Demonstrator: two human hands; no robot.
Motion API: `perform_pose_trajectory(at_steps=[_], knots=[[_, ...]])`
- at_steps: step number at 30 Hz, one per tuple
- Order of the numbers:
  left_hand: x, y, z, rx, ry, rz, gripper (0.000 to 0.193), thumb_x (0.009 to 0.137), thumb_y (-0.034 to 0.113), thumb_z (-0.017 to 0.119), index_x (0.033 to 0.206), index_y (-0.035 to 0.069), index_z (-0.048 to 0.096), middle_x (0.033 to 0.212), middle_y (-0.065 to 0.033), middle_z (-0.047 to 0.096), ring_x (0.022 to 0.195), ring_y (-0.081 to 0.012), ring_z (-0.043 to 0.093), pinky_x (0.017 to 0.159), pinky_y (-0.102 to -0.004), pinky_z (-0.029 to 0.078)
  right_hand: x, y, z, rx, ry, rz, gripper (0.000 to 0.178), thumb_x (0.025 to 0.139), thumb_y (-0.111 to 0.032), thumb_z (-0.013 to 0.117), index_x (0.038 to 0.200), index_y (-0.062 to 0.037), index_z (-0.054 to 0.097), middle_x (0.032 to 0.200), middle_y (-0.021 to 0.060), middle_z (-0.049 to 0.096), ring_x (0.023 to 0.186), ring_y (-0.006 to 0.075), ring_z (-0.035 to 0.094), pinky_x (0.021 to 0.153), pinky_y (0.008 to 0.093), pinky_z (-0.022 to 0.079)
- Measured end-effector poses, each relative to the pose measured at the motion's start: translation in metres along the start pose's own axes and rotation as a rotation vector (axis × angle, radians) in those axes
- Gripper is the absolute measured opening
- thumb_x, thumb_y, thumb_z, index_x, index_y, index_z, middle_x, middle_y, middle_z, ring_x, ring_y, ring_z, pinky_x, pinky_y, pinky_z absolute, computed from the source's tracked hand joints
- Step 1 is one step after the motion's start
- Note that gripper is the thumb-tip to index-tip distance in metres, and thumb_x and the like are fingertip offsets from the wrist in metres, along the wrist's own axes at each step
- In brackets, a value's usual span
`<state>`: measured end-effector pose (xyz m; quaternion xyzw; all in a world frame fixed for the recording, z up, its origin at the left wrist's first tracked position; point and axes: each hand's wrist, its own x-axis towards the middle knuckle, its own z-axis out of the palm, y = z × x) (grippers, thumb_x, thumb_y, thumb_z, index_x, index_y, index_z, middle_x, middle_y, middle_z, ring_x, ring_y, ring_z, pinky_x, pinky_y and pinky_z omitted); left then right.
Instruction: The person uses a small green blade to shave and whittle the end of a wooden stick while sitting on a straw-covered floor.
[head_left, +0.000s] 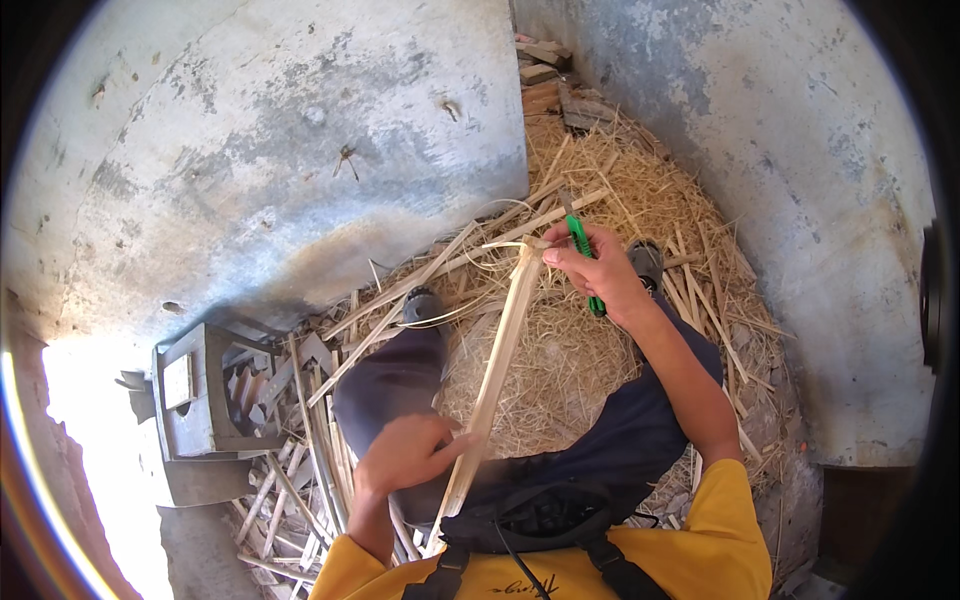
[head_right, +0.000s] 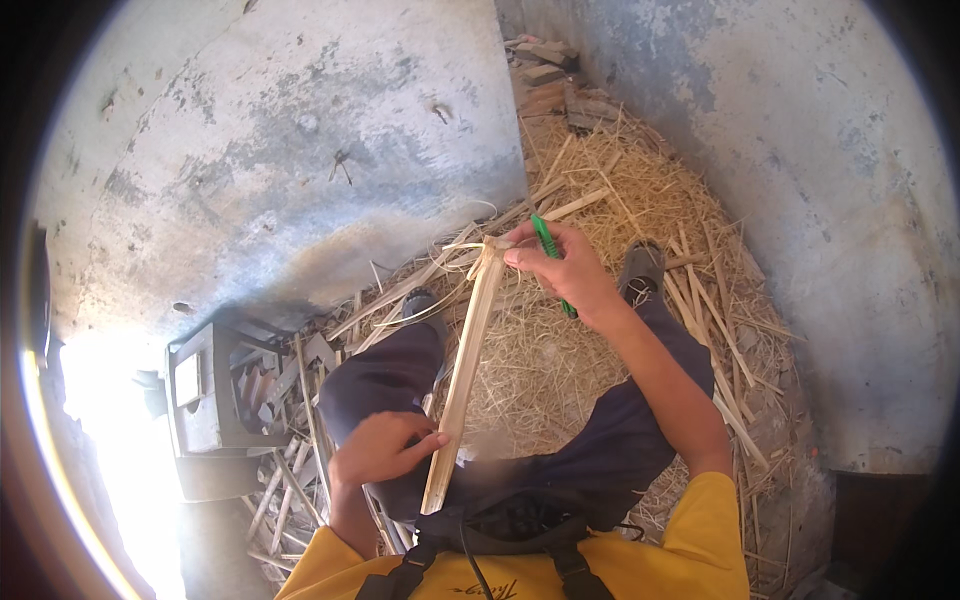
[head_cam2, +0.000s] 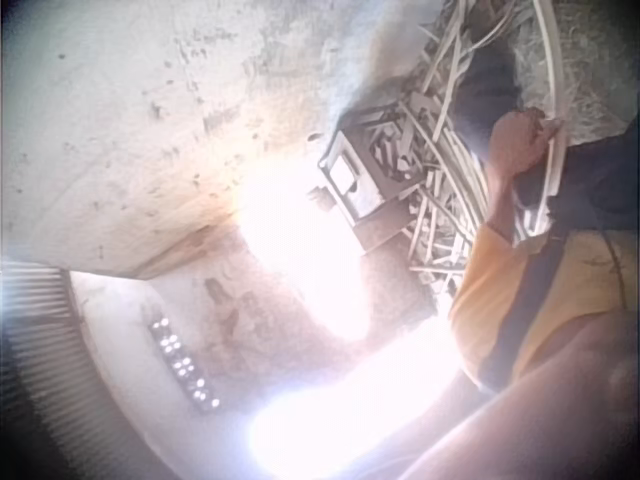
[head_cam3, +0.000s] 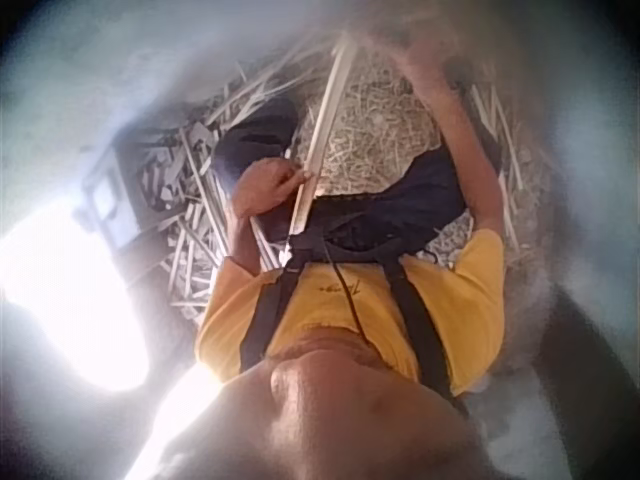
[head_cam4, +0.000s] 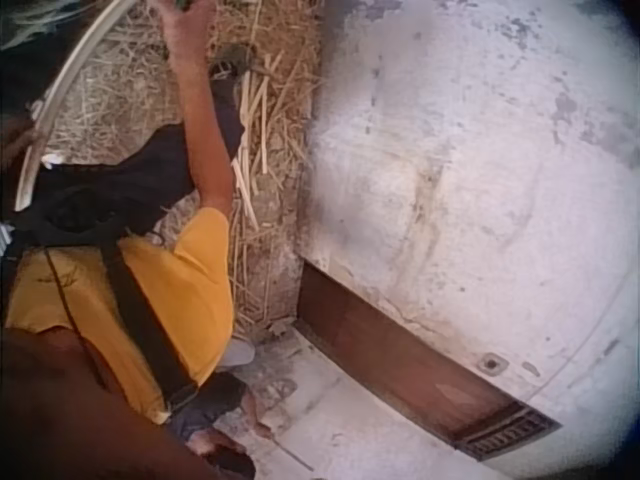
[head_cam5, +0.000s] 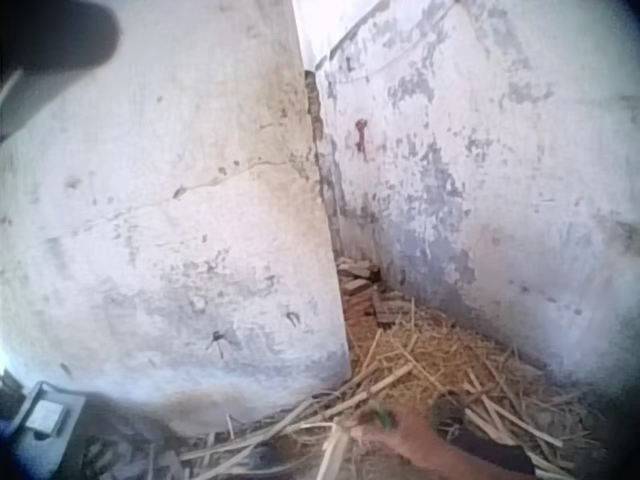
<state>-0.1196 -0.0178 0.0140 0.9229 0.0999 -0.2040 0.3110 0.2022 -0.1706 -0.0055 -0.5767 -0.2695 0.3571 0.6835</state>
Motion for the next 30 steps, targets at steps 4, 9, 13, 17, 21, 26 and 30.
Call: perform_pose_trajectory(at_steps=[4, 9, 13, 17, 21, 26, 30], knots=[[0.01, 0.06, -0.045, -0.192, 0.588, 0.154, 0.023, 0.092, 0.018, 0.084, 0.108, 0.004, 0.075, 0.091, -0.0124, 0.073, 0.082, -0.0336, 0.07, 0.08, -0.0472, 0.057, -0.003, 0.003, -0.002, -0.04, 0.017, 0.041, 0.024, 0.098, -0.015, 0.079, 0.118, -0.0045, 0.071, 0.07, -0.0065, 0.054, 0.051, 0.002, 0.037, 0.048, 0.0253, 0.025], [0.079, 0.082, -0.079, 0.179, 1.038, 0.379, 0.047, 0.09, 0.018, 0.086, 0.131, 0.004, 0.068, 0.118, -0.0154, 0.071, 0.112, -0.0358, 0.068, 0.095, -0.0457, 0.055, -0.004, 0.001, 0.009, -0.065, 0.026, 0.03, 0.023, 0.098, -0.015, 0.08, 0.117, -0.0056, 0.072, 0.074, -0.0071, 0.058, 0.055, 0.0016, 0.04, 0.05, 0.0243, 0.027], [0.12, 0.062, -0.076, 0.155, 0.975, 0.492, 0.051, 0.094, 0.015, 0.082, 0.141, 0.005, 0.063, 0.125, -0.0175, 0.071, 0.117, -0.0373, 0.069, 0.097, -0.0463, 0.055, -0.005, 0.004, 0.013, -0.093, 0.039, -0.032, 0.024, 0.097, -0.013, 0.08, 0.118, -0.0051, 0.072, 0.08, -0.0073, 0.061, 0.061, 0.0011, 0.045, 0.053, 0.0232, 0.03], [0.131, 0.043, -0.071, -0.083, 0.822, 0.465, 0.041, 0.099, 0.011, 0.076, 0.138, 0.004, 0.065, 0.128, -0.0184, 0.071, 0.102, -0.0319, 0.072, 0.084, -0.0397, 0.058, -0.008, 0.006, 0.014, -0.13, 0.054, -0.014, 0.025, 0.095, -0.013, 0.082, 0.116, -0.002, 0.072, 0.094, -0.0019, 0.067, 0.083, 0.0067, 0.06, 0.074, 0.0268, 0.048], [0.13, 0.039, -0.063, -0.282, 0.821, 0.378, 0.027, 0.102, 0.009, 0.072, 0.129, 0.001, 0.071, 0.111, -0.0159, 0.076, 0.085, -0.0211, 0.072, 0.07, -0.0323, 0.057, -0.013, 0.006, 0.019, -0.154, 0.06, 0.0, 0.025, 0.095, -0.012, 0.083, 0.114, -0.0006, 0.071, 0.098, 0.0001, 0.066, 0.092, 0.0091, 0.066, 0.083, 0.0277, 0.056], [0.122, 0.027, -0.063, -0.5, 0.662, 0.279, 0.018, 0.106, 0.013, 0.071, 0.117, -0.002, 0.074, 0.084, -0.0077, 0.075, 0.072, -0.0113, 0.068, 0.067, -0.03, 0.056, -0.013, 0.012, 0.023, -0.115, 0.064, -0.039, 0.027, 0.095, -0.011, 0.081, 0.118, -0.0005, 0.07, 0.1, 0.001, 0.067, 0.088, 0.0083, 0.063, 0.076, 0.0254, 0.053], [0.121, 0.018, -0.062, -0.552, 0.671, 0.167, 0.021, 0.106, 0.017, 0.073, 0.104, -0.003, 0.073, 0.081, -0.0053, 0.074, 0.071, -0.0095, 0.067, 0.068, -0.0282, 0.056, -0.013, 0.013, 0.026, -0.137, 0.07, -0.016, 0.028, 0.095, -0.01, 0.082, 0.118, -0.0004, 0.071, 0.106, 0.0038, 0.068, 0.096, 0.0107, 0.067, 0.083, 0.0272, 0.058]])
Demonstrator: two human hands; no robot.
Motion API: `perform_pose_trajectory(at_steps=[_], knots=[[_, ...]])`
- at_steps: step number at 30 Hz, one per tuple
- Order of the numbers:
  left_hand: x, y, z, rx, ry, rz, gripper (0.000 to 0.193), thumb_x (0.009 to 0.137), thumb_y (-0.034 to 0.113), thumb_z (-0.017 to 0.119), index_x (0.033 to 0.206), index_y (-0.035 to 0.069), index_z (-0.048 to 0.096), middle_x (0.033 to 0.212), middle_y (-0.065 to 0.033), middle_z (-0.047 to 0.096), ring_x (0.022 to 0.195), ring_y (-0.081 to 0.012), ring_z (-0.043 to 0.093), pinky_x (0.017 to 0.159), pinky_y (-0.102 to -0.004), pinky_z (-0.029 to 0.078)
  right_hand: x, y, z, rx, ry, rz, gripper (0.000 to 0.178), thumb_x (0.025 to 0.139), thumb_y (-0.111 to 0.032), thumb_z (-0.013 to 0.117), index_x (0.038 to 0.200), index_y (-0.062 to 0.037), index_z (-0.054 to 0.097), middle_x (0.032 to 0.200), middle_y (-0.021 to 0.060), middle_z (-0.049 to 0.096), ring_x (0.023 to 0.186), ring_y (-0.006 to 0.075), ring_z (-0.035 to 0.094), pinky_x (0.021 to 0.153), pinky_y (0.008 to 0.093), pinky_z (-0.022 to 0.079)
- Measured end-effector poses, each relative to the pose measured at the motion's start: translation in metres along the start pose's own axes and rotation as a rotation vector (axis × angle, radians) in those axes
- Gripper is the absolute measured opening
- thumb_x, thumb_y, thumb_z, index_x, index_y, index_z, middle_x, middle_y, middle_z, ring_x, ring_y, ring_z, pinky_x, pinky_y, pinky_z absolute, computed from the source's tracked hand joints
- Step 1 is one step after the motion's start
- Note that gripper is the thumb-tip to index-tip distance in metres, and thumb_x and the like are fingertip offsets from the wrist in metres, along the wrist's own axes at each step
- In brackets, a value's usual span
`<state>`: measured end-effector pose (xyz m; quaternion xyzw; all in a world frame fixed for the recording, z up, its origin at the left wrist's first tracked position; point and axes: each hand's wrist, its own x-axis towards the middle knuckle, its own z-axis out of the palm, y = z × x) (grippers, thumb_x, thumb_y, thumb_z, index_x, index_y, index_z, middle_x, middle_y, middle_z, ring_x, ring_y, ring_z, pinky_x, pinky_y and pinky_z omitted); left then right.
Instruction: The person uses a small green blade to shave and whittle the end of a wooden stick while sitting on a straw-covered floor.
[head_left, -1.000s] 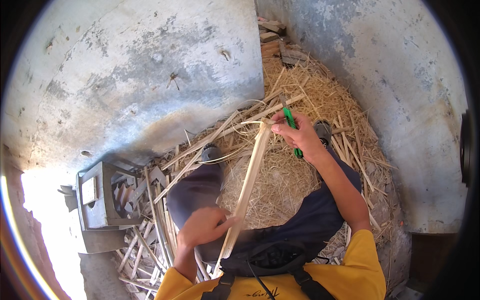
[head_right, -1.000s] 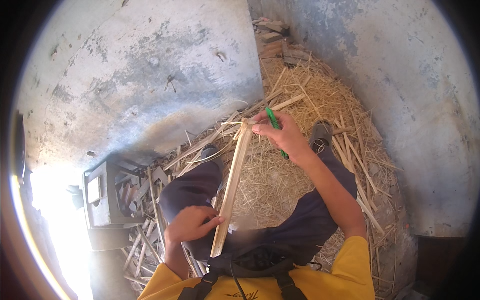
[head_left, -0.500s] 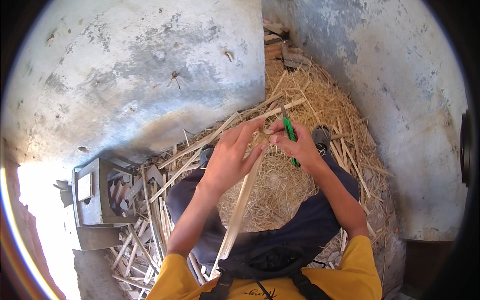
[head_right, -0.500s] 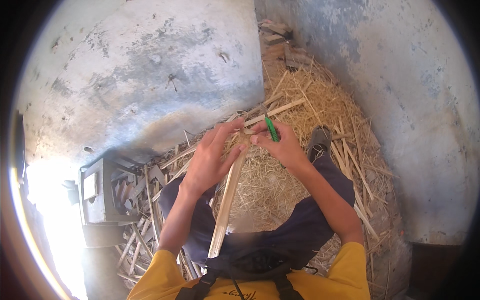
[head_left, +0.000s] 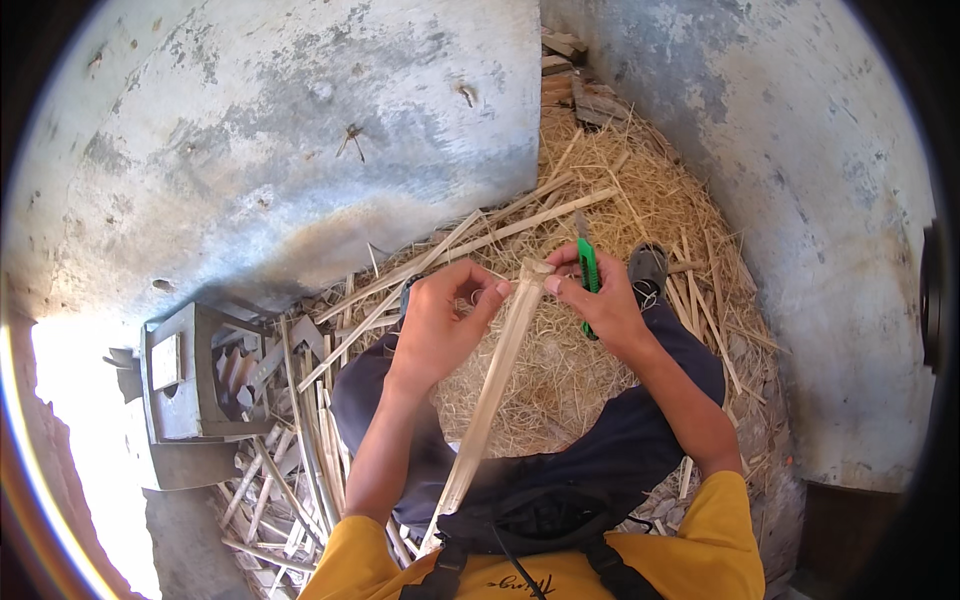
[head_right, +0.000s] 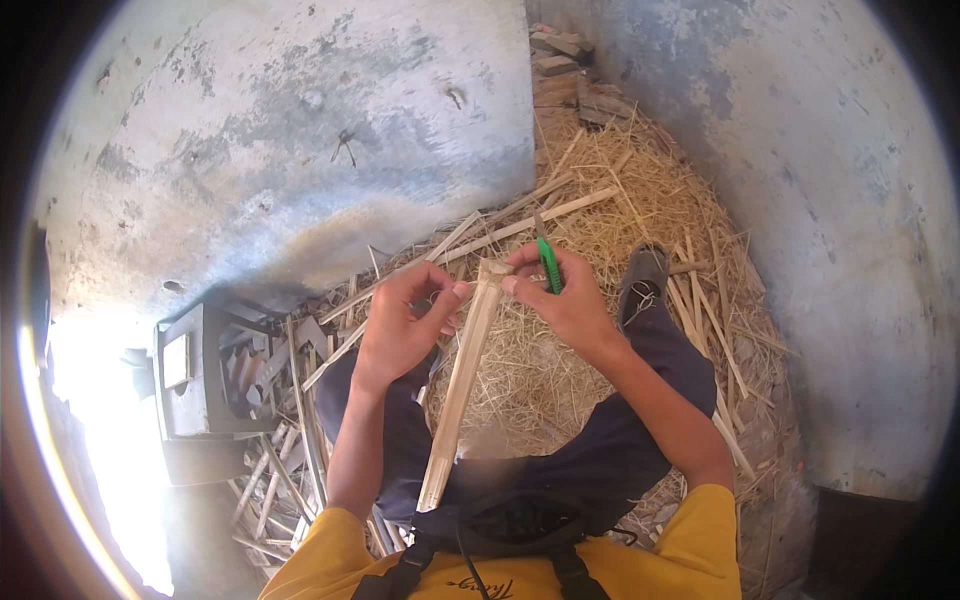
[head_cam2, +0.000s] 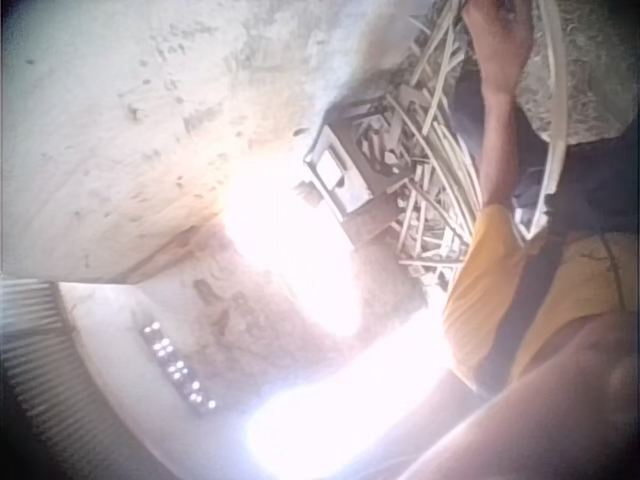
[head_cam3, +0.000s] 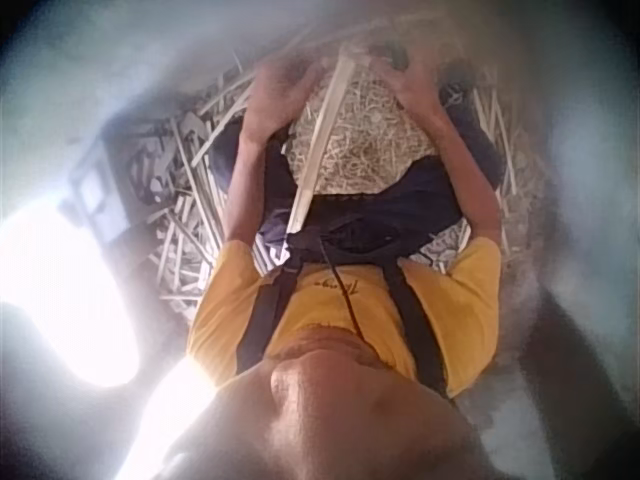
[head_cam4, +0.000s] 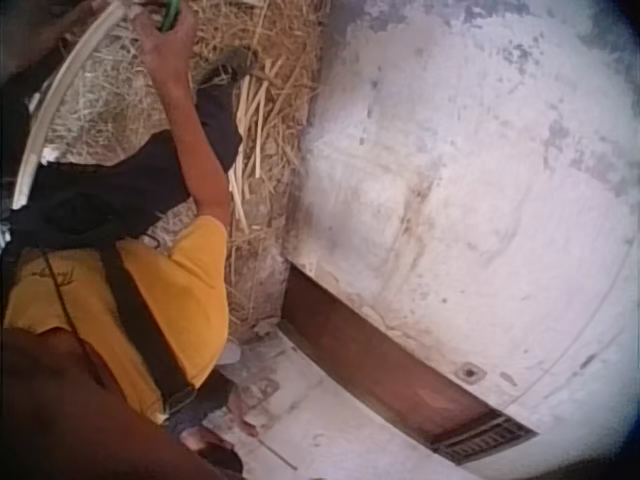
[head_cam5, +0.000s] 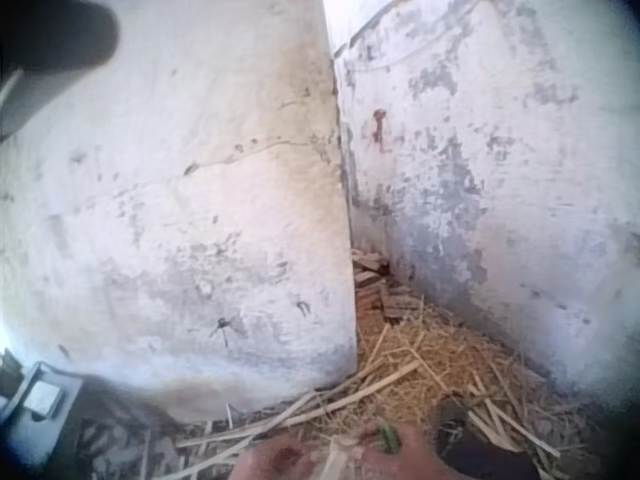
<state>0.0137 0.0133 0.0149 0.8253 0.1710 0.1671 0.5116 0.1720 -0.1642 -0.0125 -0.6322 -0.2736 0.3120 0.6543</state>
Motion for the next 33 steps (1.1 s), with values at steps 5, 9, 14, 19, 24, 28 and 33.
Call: perform_pose_trajectory(at_steps=[5, 9, 14, 19, 24, 28, 33], knots=[[0.002, -0.017, -0.018, 0.057, 0.029, 0.011, 0.027, 0.102, 0.02, 0.078, 0.09, -0.002, 0.068, 0.08, -0.0118, 0.072, 0.071, -0.018, 0.068, 0.066, -0.0335, 0.054, -0.001, 0.001, 0.002, 0.016, 0.012, 0.005, 0.025, 0.097, -0.009, 0.078, 0.119, -0.002, 0.069, 0.098, -0.0004, 0.066, 0.084, 0.0051, 0.059, 0.07, 0.0225, 0.048], [0.001, -0.023, -0.036, 0.418, 0.263, 0.085, 0.02, 0.101, 0.017, 0.077, 0.104, -0.001, 0.069, 0.1, -0.0156, 0.075, 0.09, -0.0236, 0.073, 0.08, -0.0396, 0.056, 0.001, 0.006, -0.002, 0.015, -0.004, 0.003, 0.027, 0.096, -0.01, 0.08, 0.119, -0.0002, 0.071, 0.105, 0.0048, 0.068, 0.092, 0.0095, 0.067, 0.077, 0.0246, 0.056], [0.006, 0.01, -0.022, 0.216, 0.498, 0.372, 0.034, 0.1, 0.014, 0.077, 0.13, 0.0, 0.065, 0.121, -0.0188, 0.075, 0.114, -0.0335, 0.072, 0.098, -0.0457, 0.056, 0.003, 0.01, -0.002, -0.012, 0.005, -0.015, 0.027, 0.096, -0.01, 0.08, 0.12, -0.0002, 0.071, 0.104, 0.0042, 0.068, 0.091, 0.0087, 0.066, 0.075, 0.024, 0.056], [-0.001, 0.014, 0.018, 0.005, 0.119, 0.34, 0.047, 0.103, 0.02, 0.076, 0.142, 0.0, 0.059, 0.118, -0.0214, 0.075, 0.11, -0.0386, 0.073, 0.093, -0.0466, 0.057, 0.003, 0.009, 0.003, -0.008, -0.001, -0.039, 0.027, 0.097, -0.009, 0.079, 0.121, -0.0004, 0.071, 0.101, 0.0024, 0.067, 0.088, 0.0072, 0.065, 0.075, 0.0232, 0.055], [-0.005, 0.009, 0.007, 0.046, -0.228, 0.068, 0.036, 0.107, 0.026, 0.07, 0.13, -0.001, 0.064, 0.095, -0.0241, 0.072, 0.088, -0.0413, 0.073, 0.08, -0.0455, 0.056, -0.003, 0.001, 0.004, 0.043, 0.007, 0.007, 0.026, 0.096, -0.006, 0.077, 0.121, -0.0012, 0.07, 0.099, 0.0004, 0.066, 0.085, 0.0046, 0.062, 0.075, 0.0214, 0.052], [-0.01, 0.01, 0.012, 0.028, -0.02, 0.21, 0.024, 0.108, 0.022, 0.068, 0.113, -0.002, 0.067, 0.087, -0.0223, 0.069, 0.078, -0.0392, 0.069, 0.071, -0.0442, 0.054, -0.005, 0.003, 0.002, 0.143, -0.036, -0.012, 0.027, 0.096, -0.007, 0.078, 0.121, -0.0025, 0.07, 0.098, -0.0011, 0.066, 0.082, 0.003, 0.06, 0.072, 0.0205, 0.049], [-0.024, 0.006, 0.023, 0.11, 0.141, 0.23, 0.015, 0.107, 0.016, 0.069, 0.108, 0.001, 0.068, 0.084, -0.0203, 0.069, 0.072, -0.0388, 0.07, 0.065, -0.0424, 0.054, -0.007, -0.001, 0.0, 0.196, -0.107, 0.018, 0.028, 0.095, -0.008, 0.078, 0.122, -0.0039, 0.069, 0.099, -0.0018, 0.067, 0.078, 0.0016, 0.057, 0.063, 0.0202, 0.044]])
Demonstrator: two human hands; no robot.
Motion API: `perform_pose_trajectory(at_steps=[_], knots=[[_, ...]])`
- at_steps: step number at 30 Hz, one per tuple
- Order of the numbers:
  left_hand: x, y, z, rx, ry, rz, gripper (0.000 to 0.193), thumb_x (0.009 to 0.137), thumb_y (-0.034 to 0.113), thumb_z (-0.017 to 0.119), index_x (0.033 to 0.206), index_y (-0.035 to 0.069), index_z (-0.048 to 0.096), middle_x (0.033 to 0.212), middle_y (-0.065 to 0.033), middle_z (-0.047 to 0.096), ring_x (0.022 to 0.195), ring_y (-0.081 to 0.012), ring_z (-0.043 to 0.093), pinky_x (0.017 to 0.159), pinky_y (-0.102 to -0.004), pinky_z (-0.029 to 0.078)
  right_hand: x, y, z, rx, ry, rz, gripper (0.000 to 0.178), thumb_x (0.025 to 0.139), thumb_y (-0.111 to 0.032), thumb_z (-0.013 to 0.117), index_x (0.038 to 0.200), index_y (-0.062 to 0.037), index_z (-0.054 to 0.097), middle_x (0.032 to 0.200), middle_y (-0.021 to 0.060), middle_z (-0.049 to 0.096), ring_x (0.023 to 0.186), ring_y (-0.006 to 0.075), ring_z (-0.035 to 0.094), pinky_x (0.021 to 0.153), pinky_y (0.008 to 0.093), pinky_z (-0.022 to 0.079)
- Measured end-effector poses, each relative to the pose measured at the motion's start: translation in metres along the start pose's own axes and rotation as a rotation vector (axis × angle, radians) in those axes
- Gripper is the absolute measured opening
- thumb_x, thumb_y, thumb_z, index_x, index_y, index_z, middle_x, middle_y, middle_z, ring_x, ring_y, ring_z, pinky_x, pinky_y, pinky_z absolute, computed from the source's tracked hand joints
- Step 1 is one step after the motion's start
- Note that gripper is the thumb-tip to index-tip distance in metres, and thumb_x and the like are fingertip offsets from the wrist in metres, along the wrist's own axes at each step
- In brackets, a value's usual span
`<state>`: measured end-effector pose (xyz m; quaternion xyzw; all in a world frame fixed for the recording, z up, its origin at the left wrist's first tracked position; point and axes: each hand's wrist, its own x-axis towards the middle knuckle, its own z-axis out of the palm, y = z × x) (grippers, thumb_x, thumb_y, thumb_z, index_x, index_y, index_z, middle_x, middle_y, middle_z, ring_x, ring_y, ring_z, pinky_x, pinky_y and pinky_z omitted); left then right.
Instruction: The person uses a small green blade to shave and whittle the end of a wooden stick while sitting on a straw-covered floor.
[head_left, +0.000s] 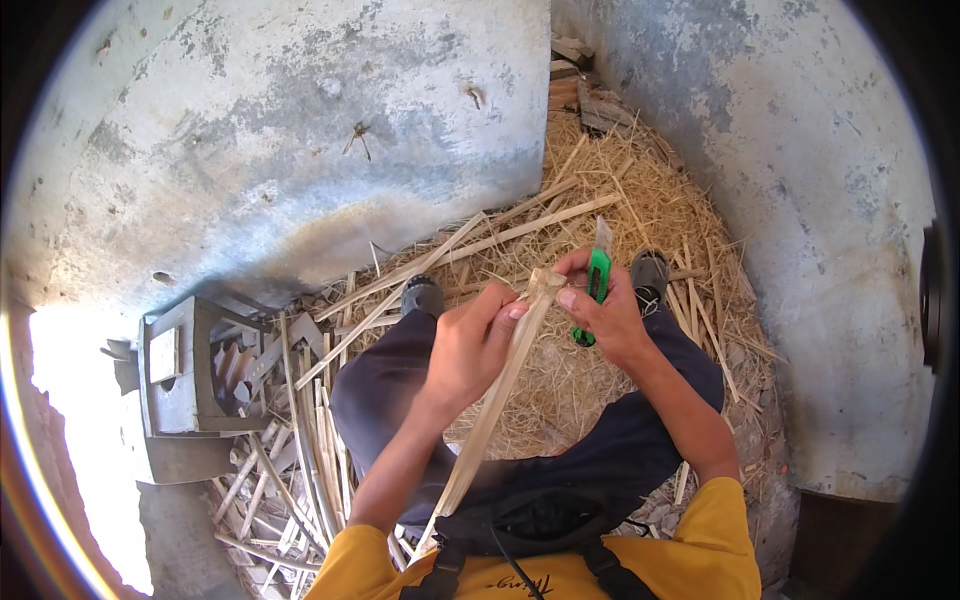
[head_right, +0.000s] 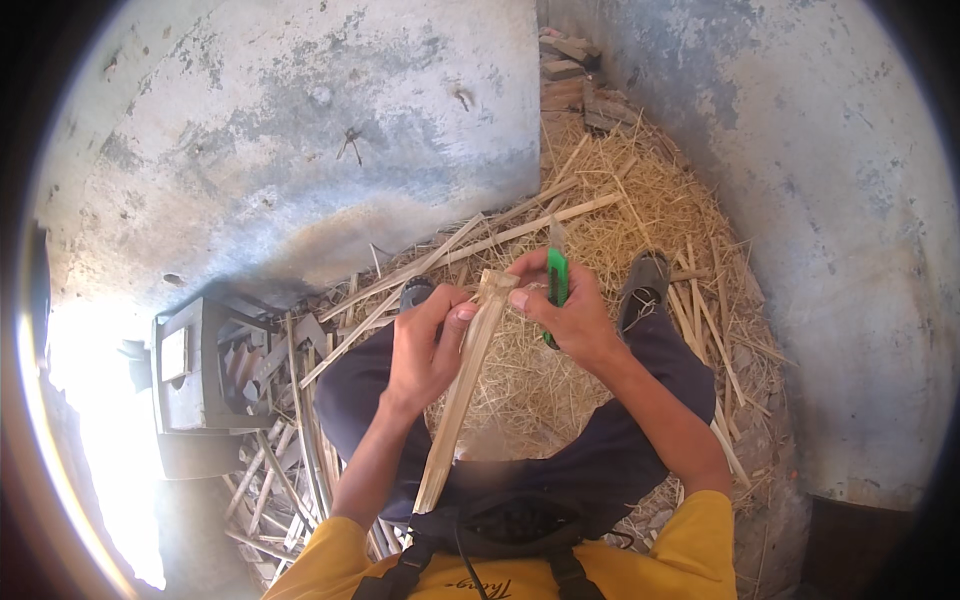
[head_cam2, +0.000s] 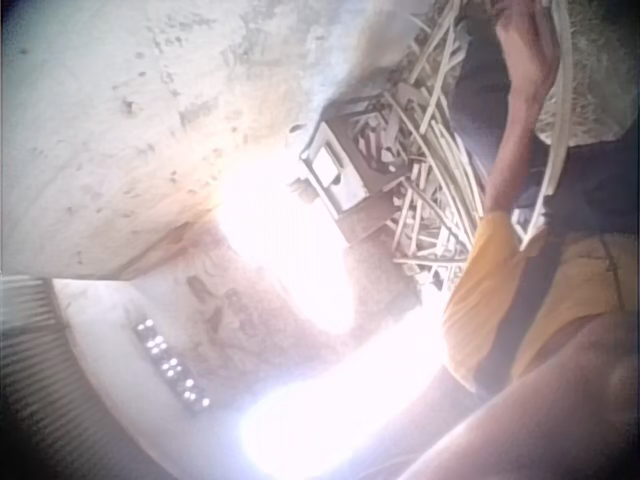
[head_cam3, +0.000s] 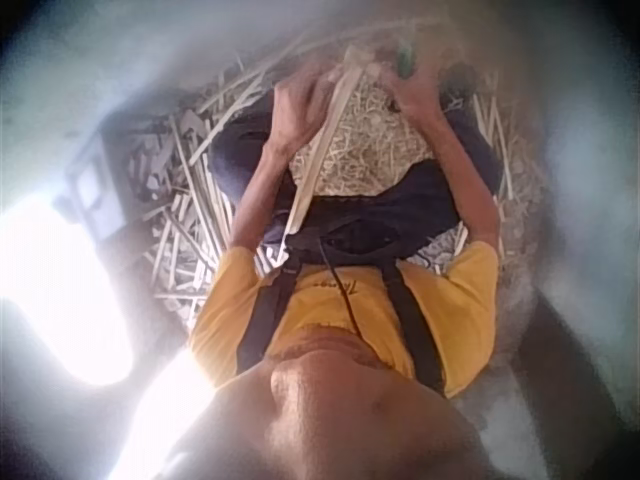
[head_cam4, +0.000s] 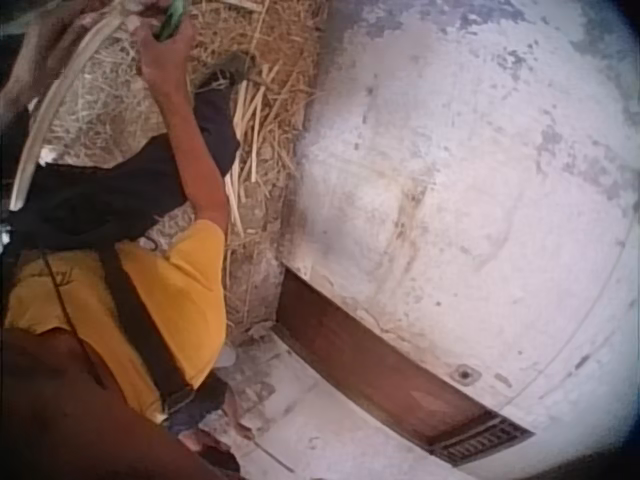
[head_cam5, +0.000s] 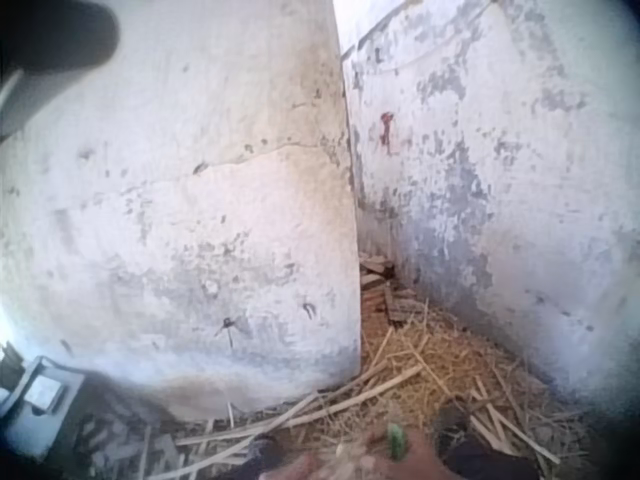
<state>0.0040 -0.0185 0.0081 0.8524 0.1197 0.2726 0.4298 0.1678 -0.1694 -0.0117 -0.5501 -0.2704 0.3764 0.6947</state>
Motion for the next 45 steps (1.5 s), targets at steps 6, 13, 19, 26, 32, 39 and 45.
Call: perform_pose_trajectory(at_steps=[6, 13, 19, 26, 32, 39, 45], knots=[[-0.005, 0.002, 0.011, 0.084, 0.094, -0.014, 0.013, 0.107, 0.016, 0.068, 0.106, 0.003, 0.07, 0.079, -0.0192, 0.07, 0.069, -0.0375, 0.072, 0.061, -0.041, 0.055, -0.002, -0.002, -0.006, 0.064, -0.065, 0.015, 0.031, 0.096, -0.009, 0.079, 0.126, -0.0036, 0.07, 0.106, 0.0007, 0.07, 0.081, 0.003, 0.061, 0.065, 0.0208, 0.047], [-0.007, 0.005, 0.017, -0.071, 0.14, -0.123, 0.02, 0.109, 0.02, 0.067, 0.102, 0.002, 0.07, 0.072, -0.0155, 0.065, 0.06, -0.0242, 0.064, 0.061, -0.0345, 0.052, 0.002, -0.003, 0.004, -0.059, -0.002, -0.039, 0.03, 0.099, -0.014, 0.078, 0.124, -0.0021, 0.069, 0.087, -0.0039, 0.066, 0.059, 0.0004, 0.046, 0.051, 0.0202, 0.033], [-0.011, -0.006, 0.024, -0.171, 0.151, -0.185, 0.028, 0.113, 0.024, 0.063, 0.098, 0.001, 0.065, 0.07, -0.0087, 0.06, 0.064, -0.0115, 0.052, 0.062, -0.0304, 0.048, 0.001, -0.004, 0.003, -0.077, -0.009, -0.037, 0.031, 0.098, -0.015, 0.079, 0.124, -0.0018, 0.068, 0.083, -0.0047, 0.064, 0.059, 0.0008, 0.046, 0.051, 0.0207, 0.032], [-0.015, -0.017, 0.024, -0.266, 0.111, -0.211, 0.031, 0.114, 0.026, 0.061, 0.095, 0.001, 0.06, 0.072, -0.0051, 0.06, 0.066, -0.0098, 0.053, 0.062, -0.0306, 0.048, 0.001, -0.002, 0.003, -0.058, 0.005, -0.035, 0.032, 0.097, -0.014, 0.081, 0.124, -0.002, 0.068, 0.081, -0.0052, 0.064, 0.058, 0.0005, 0.046, 0.05, 0.0208, 0.031], [-0.013, -0.017, 0.02, -0.304, 0.051, -0.195, 0.021, 0.112, 0.021, 0.064, 0.105, 0.001, 0.063, 0.078, -0.0061, 0.065, 0.069, -0.0096, 0.057, 0.063, -0.0284, 0.049, 0.0, -0.003, -0.002, -0.079, 0.019, 0.008, 0.027, 0.097, -0.012, 0.081, 0.12, 0.0005, 0.074, 0.109, 0.0044, 0.075, 0.099, 0.0111, 0.069, 0.088, 0.029, 0.057], [-0.024, -0.016, 0.031, -0.178, 0.184, -0.231, 0.016, 0.111, 0.017, 0.066, 0.11, 0.001, 0.064, 0.078, -0.0081, 0.067, 0.066, -0.0108, 0.055, 0.061, -0.0292, 0.047, 0.002, -0.006, 0.001, -0.338, 0.044, -0.2, 0.031, 0.098, -0.017, 0.08, 0.123, 0.0001, 0.073, 0.104, 0.0028, 0.072, 0.091, 0.0119, 0.068, 0.081, 0.0289, 0.057], [-0.024, -0.019, 0.031, -0.134, 0.24, -0.235, 0.017, 0.113, 0.018, 0.061, 0.11, 0.001, 0.063, 0.075, -0.0087, 0.064, 0.065, -0.0129, 0.051, 0.061, -0.0319, 0.046, -0.01, -0.028, -0.009, -0.652, 0.075, -0.299, 0.028, 0.1, -0.023, 0.079, 0.117, -0.0041, 0.069, 0.099, 0.0091, 0.072, 0.079, 0.0197, 0.071, 0.073, 0.0303, 0.058]])
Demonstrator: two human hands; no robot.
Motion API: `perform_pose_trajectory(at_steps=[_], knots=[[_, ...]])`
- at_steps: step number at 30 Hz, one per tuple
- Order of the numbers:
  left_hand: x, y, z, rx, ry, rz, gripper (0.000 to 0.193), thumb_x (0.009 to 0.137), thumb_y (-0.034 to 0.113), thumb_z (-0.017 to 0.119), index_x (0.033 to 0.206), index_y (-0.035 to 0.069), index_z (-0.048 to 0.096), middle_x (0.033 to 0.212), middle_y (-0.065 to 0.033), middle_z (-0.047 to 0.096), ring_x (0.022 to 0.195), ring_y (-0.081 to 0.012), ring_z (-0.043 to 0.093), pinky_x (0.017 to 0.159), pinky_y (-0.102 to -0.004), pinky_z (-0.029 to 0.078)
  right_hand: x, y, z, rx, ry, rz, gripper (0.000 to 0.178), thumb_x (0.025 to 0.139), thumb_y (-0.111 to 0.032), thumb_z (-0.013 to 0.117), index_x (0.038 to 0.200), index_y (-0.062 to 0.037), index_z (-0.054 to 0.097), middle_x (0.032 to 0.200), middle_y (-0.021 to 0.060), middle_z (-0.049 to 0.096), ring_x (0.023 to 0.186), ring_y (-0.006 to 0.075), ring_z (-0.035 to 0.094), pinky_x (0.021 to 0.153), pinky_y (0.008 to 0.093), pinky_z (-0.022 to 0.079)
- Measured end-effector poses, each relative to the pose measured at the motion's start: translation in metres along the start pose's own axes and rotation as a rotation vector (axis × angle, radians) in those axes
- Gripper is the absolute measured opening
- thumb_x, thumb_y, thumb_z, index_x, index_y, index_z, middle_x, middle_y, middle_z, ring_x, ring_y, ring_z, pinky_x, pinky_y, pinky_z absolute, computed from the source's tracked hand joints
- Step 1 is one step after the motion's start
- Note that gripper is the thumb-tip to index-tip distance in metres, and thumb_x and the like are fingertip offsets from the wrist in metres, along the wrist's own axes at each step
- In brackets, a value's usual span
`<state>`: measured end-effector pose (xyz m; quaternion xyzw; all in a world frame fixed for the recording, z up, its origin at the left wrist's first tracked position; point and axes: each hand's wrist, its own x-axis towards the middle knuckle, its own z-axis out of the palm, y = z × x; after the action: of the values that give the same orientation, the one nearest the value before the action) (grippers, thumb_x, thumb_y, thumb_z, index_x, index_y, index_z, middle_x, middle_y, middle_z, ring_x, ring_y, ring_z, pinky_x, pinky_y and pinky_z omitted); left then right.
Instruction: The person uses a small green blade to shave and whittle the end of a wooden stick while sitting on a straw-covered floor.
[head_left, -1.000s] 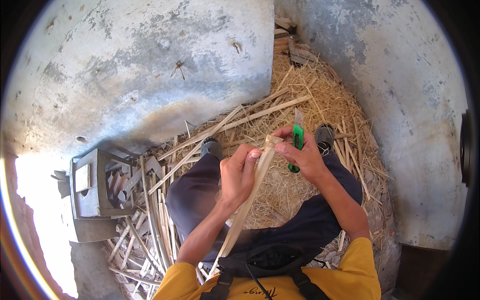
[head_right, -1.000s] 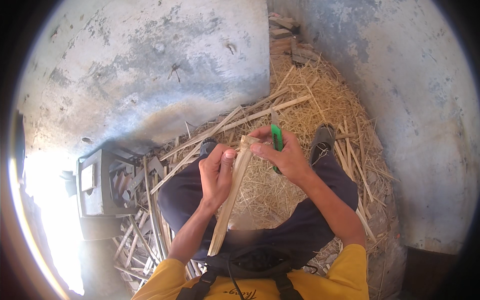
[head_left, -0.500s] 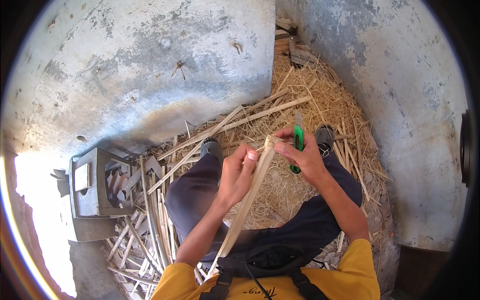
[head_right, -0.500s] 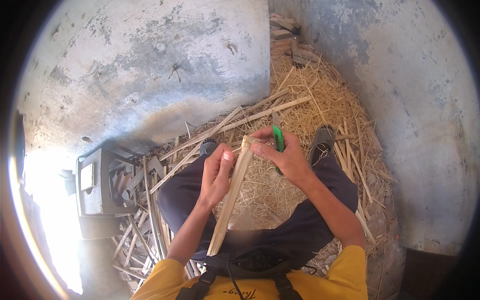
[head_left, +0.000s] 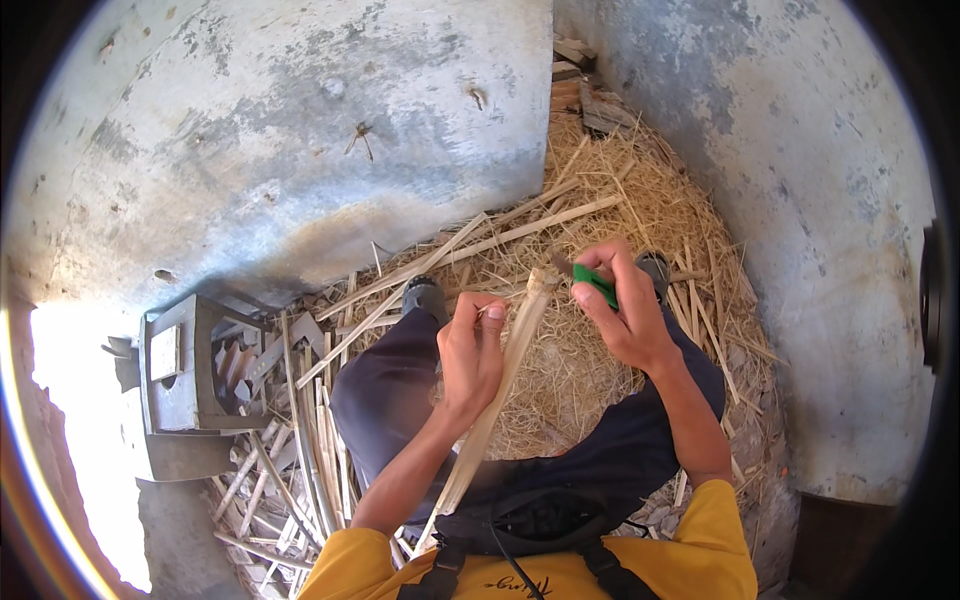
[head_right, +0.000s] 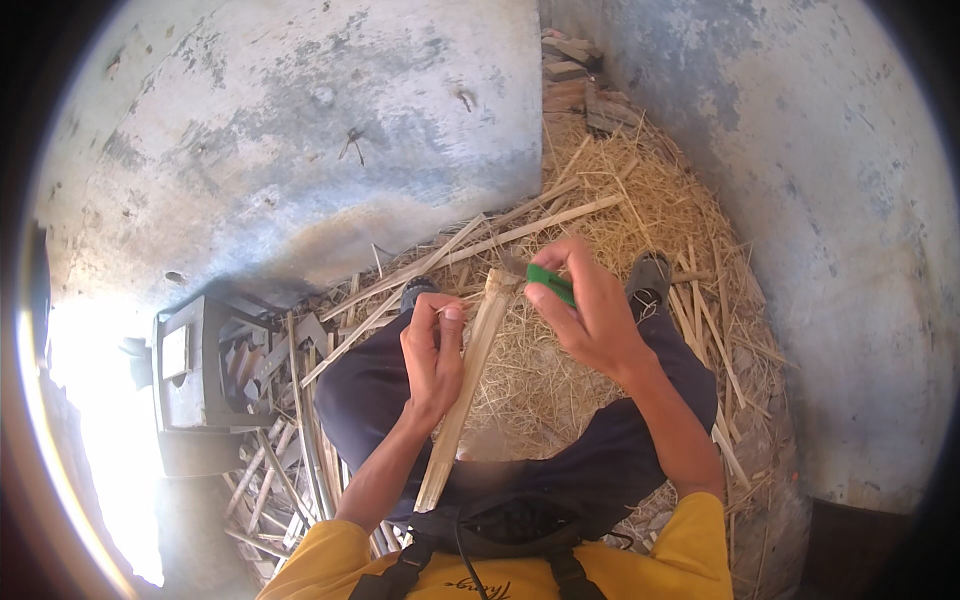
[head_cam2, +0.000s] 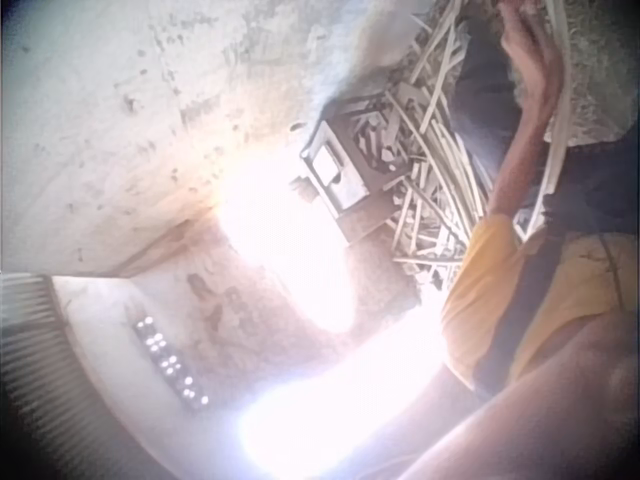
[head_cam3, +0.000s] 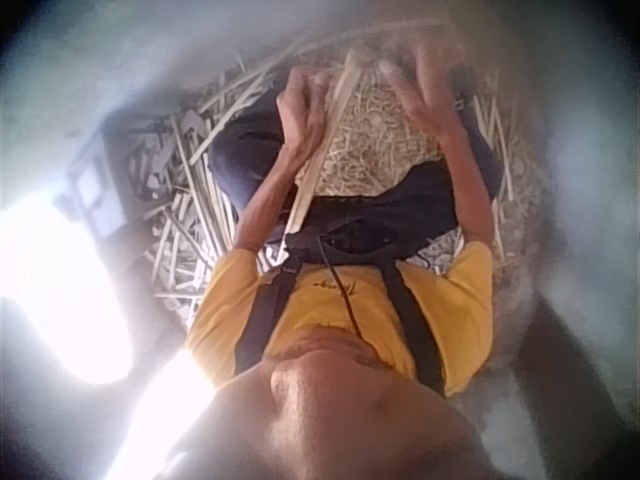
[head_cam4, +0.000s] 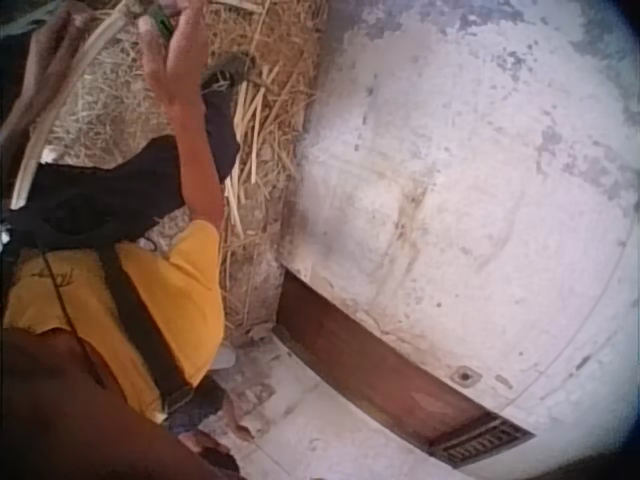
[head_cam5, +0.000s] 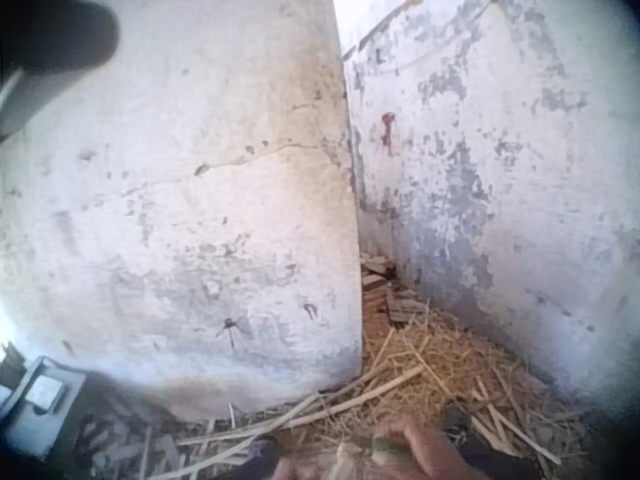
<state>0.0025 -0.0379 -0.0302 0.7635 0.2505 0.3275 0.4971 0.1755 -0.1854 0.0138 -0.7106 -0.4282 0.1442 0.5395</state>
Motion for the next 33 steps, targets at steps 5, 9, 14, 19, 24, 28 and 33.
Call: perform_pose_trajectory(at_steps=[5, 9, 14, 19, 24, 28, 33], knots=[[0.002, -0.003, 0.0, 0.01, 0.016, -0.018, 0.019, 0.114, 0.018, 0.06, 0.109, 0.001, 0.062, 0.076, -0.0089, 0.064, 0.067, -0.0135, 0.052, 0.062, -0.0319, 0.046, -0.006, -0.01, 0.0, -0.307, -0.121, -0.325, 0.025, 0.094, -0.021, 0.084, 0.109, -0.0052, 0.073, 0.097, 0.009, 0.077, 0.078, 0.023, 0.076, 0.064, 0.0339, 0.057], [0.003, -0.008, 0.003, -0.024, 0.03, 0.0, 0.02, 0.116, 0.019, 0.055, 0.107, 0.001, 0.058, 0.074, -0.0024, 0.057, 0.066, -0.008, 0.046, 0.059, -0.0294, 0.043, -0.014, -0.017, 0.005, -0.526, -0.122, -0.311, 0.021, 0.091, -0.022, 0.086, 0.104, -0.0089, 0.075, 0.099, 0.0065, 0.078, 0.078, 0.0267, 0.077, 0.063, 0.0363, 0.058], [0.0, -0.015, 0.007, -0.12, -0.009, -0.107, 0.021, 0.116, 0.021, 0.055, 0.114, 0.001, 0.058, 0.079, -0.0063, 0.061, 0.066, -0.0107, 0.053, 0.056, -0.0318, 0.05, -0.021, -0.024, 0.008, -0.644, -0.018, -0.279, 0.02, 0.091, -0.023, 0.086, 0.105, -0.0123, 0.076, 0.094, 0.0039, 0.076, 0.071, 0.0265, 0.074, 0.06, 0.0371, 0.056], [-0.002, -0.008, 0.014, -0.294, -0.065, -0.203, 0.022, 0.117, 0.024, 0.051, 0.119, 0.002, 0.052, 0.085, -0.0064, 0.059, 0.064, -0.0102, 0.059, 0.043, -0.0341, 0.055, -0.026, -0.038, 0.012, -0.758, -0.001, -0.214, 0.02, 0.092, -0.023, 0.083, 0.107, -0.0142, 0.073, 0.086, 0.0038, 0.071, 0.065, 0.0282, 0.07, 0.056, 0.0401, 0.052], [-0.004, -0.01, 0.018, -0.285, -0.047, -0.202, 0.022, 0.116, 0.023, 0.052, 0.116, 0.001, 0.051, 0.088, -0.0082, 0.059, 0.062, -0.014, 0.064, 0.044, -0.0335, 0.055, -0.028, -0.041, 0.015, -0.79, 0.023, -0.211, 0.02, 0.092, -0.022, 0.082, 0.106, -0.0142, 0.071, 0.085, 0.0036, 0.07, 0.067, 0.029, 0.07, 0.057, 0.0411, 0.051], [-0.003, -0.011, 0.018, -0.134, -0.037, -0.101, 0.021, 0.116, 0.021, 0.053, 0.116, 0.0, 0.051, 0.086, -0.01, 0.061, 0.061, -0.0162, 0.065, 0.044, -0.0351, 0.055, -0.03, -0.033, 0.02, -0.78, 0.068, -0.229, 0.02, 0.091, -0.02, 0.082, 0.106, -0.0136, 0.071, 0.086, 0.004, 0.07, 0.07, 0.0291, 0.07, 0.059, 0.0411, 0.052], [-0.006, -0.026, 0.022, -0.073, -0.004, -0.022, 0.018, 0.114, 0.017, 0.056, 0.116, 0.0, 0.052, 0.077, -0.012, 0.063, 0.056, -0.019, 0.066, 0.043, -0.0365, 0.049, -0.026, -0.031, 0.021, -0.795, 0.071, -0.273, 0.021, 0.09, -0.018, 0.082, 0.107, -0.0117, 0.071, 0.086, 0.0053, 0.07, 0.073, 0.029, 0.071, 0.061, 0.0416, 0.052]])
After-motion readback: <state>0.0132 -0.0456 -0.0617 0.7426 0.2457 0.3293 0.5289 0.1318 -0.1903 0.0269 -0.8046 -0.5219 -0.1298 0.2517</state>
